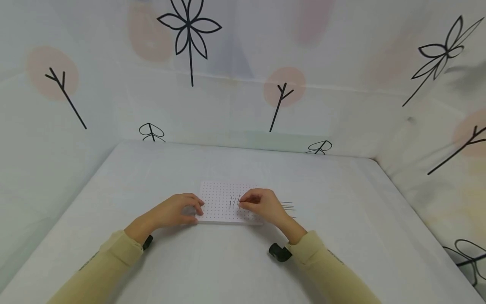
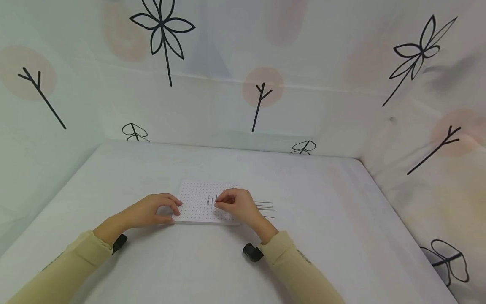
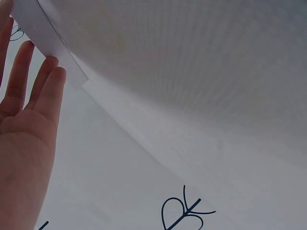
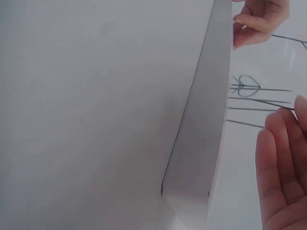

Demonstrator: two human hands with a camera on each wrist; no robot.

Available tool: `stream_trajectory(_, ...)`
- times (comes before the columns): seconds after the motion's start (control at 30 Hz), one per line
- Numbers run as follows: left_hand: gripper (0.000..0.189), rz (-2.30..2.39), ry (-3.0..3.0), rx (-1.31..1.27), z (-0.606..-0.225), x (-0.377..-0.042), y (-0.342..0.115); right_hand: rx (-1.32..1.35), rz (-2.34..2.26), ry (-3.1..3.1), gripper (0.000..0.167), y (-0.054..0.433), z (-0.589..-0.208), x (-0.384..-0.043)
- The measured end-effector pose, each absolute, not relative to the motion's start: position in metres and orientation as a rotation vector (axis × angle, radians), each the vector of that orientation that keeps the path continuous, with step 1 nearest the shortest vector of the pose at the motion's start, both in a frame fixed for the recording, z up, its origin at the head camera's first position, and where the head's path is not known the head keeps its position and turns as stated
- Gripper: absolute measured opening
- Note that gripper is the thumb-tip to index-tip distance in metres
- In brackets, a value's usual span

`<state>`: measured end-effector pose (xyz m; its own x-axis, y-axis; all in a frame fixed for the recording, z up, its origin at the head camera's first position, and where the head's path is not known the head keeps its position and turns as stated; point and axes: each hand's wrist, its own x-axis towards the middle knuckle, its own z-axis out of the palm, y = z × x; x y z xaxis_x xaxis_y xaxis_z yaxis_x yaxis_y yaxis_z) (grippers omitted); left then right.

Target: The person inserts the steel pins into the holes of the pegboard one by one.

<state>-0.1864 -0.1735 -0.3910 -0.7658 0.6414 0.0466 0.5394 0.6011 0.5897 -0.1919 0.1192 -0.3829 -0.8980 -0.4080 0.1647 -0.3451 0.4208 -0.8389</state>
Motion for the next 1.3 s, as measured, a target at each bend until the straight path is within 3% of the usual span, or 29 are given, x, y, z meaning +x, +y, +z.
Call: stream_trajectory(1.3,0.016,0.905,2.661,0.994,-0.393,-0.188,-0.175,-0.64,-1.402,2.717,0.006,0.094,-0.388,-0.191)
